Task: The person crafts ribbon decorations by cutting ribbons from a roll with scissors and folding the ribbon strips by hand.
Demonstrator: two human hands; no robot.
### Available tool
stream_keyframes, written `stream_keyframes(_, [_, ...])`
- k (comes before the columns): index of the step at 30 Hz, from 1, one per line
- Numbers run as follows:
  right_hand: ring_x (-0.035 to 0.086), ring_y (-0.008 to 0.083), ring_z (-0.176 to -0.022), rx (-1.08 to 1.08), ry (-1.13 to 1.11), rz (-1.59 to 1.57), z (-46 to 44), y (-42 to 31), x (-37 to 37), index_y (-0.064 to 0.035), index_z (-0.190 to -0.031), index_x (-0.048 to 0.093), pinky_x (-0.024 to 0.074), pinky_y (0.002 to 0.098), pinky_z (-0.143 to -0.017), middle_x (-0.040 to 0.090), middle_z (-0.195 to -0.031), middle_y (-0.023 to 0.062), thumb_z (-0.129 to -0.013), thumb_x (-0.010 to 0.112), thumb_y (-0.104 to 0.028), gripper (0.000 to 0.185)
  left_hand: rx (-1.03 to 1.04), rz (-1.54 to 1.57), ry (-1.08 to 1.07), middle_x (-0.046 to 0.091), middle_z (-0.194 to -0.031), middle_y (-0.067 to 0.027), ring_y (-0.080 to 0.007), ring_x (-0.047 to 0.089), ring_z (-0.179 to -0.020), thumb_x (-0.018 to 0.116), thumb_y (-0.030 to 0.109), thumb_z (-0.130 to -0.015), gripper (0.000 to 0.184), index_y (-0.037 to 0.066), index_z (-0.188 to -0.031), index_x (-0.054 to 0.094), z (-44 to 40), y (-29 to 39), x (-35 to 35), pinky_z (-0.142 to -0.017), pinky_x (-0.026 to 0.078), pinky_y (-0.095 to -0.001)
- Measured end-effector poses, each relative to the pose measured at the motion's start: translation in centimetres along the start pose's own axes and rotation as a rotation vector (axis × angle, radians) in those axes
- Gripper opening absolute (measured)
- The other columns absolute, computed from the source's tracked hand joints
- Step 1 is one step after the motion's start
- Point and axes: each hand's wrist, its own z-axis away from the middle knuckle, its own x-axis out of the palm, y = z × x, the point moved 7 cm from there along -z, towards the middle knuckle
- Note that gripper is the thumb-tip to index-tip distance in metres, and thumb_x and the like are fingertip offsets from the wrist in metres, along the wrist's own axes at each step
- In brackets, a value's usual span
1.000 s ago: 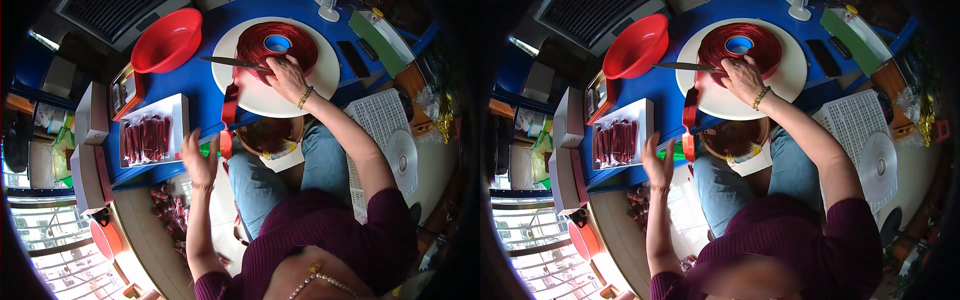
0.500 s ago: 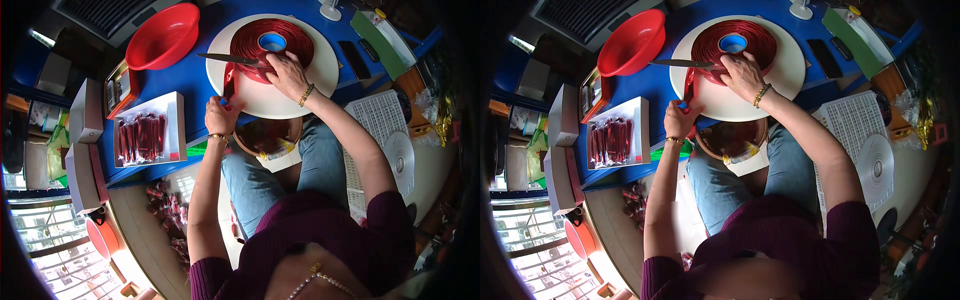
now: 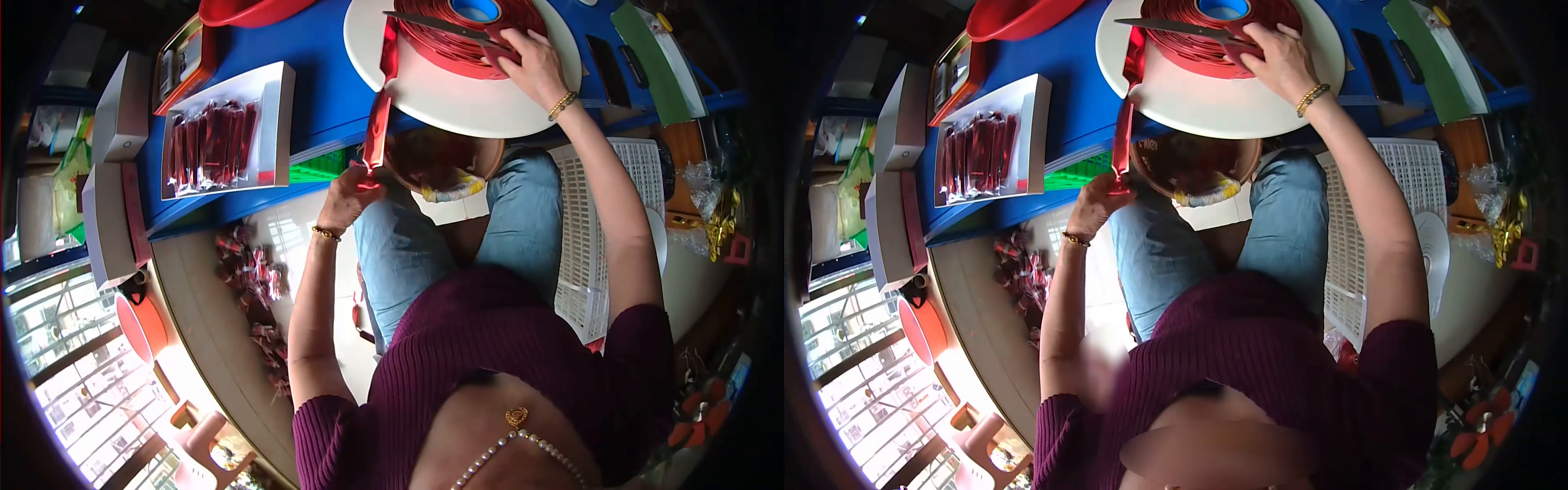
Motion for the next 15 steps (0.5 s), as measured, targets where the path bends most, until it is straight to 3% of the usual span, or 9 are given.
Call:
stream_keyframes(2, [0.053,0.0349,-0.103,0.022,-0.018,0.015,0.1,0.4,0.0,-0.0138,-0.111,0.053,0.0400,0.0402,-0.094,0.063,-0.102,0.0103,-0.075,0.065,-0.018,0.038,-0.115,0.127,-0.003,0.062,-0.080,-0.0052,-0.0107,0.056,-0.073,0.074,0.009,-0.069,0.027,0.000,-0.090,0.060,1.0,-2.7,-1.0,-0.063,0.046,-0.0250])
stream_keyframes(4, [0.052,0.0348,-0.105,0.016,-0.036,0.030,0.2,0.8,0.1,-0.0139,-0.113,0.053,0.0406,0.0403,-0.093,0.062,-0.106,0.0099,-0.076,0.065,-0.017,0.039,0.062,-0.111,0.014,0.063,-0.078,-0.0054,-0.0123,0.058,-0.071,0.072,0.009,-0.071,0.026,0.001,-0.092,0.061,1.6,-1.8,-2.2,-0.064,0.047,-0.0260])
stream_keyframes(5, [0.052,0.0348,-0.105,0.014,-0.036,0.021,0.2,0.9,0.1,-0.0139,-0.113,0.053,0.0406,0.0403,-0.093,0.062,-0.106,0.0099,-0.076,0.065,-0.017,0.039,-0.216,0.009,-0.088,0.065,-0.078,-0.0093,-0.0143,0.060,-0.072,0.073,0.011,-0.069,0.025,0.001,-0.089,0.062,2.3,-3.8,-2.3,-0.065,0.047,-0.0275])
stream_keyframes(9, [0.052,0.0342,-0.104,-0.004,-0.035,-0.009,0.3,1.0,0.3,-0.0136,-0.113,0.053,0.0415,0.0405,-0.091,0.062,-0.106,0.0096,-0.076,0.065,-0.015,0.039,-0.139,-0.001,-0.066,0.066,-0.078,-0.0080,-0.0133,0.061,-0.072,0.069,0.011,-0.074,0.018,0.000,-0.086,0.062,3.7,-5.5,-3.4,-0.064,0.048,-0.0269])
stream_keyframes(12, [0.055,0.0329,-0.099,0.008,0.015,-0.025,0.3,1.0,-0.1,-0.0105,-0.111,0.054,0.0456,0.0394,-0.086,0.062,-0.102,0.0110,-0.077,0.065,-0.012,0.036,-0.269,0.350,-0.071,0.067,-0.082,-0.0103,-0.0143,0.063,-0.073,0.060,0.012,-0.082,0.017,-0.002,-0.091,0.060,4.9,-2.2,-3.5,-0.066,0.049,-0.0259])
stream_keyframes(14, [0.057,0.0309,-0.095,0.108,-0.031,-0.213,1.0,0.1,-1.5,-0.0080,-0.108,0.056,0.0472,0.0372,-0.081,0.062,-0.097,0.0126,-0.076,0.065,-0.010,0.033,-0.340,0.415,-0.073,0.066,-0.080,-0.0106,-0.0154,0.063,-0.069,0.057,0.013,-0.085,0.015,-0.001,-0.092,0.060,5.5,-0.5,-3.8,-0.065,0.050,-0.0275])
stream_keyframes(15, [0.058,0.0285,-0.089,0.062,0.064,-0.234,2.0,-1.8,-2.8,-0.0061,-0.106,0.057,0.0474,0.0353,-0.077,0.061,-0.092,0.0133,-0.076,0.066,-0.009,0.031,-0.356,0.463,-0.058,0.066,-0.078,-0.0098,-0.0154,0.063,-0.067,0.055,0.014,-0.087,0.015,0.001,-0.092,0.060,5.7,-0.1,-3.9,-0.063,0.051,-0.0281])
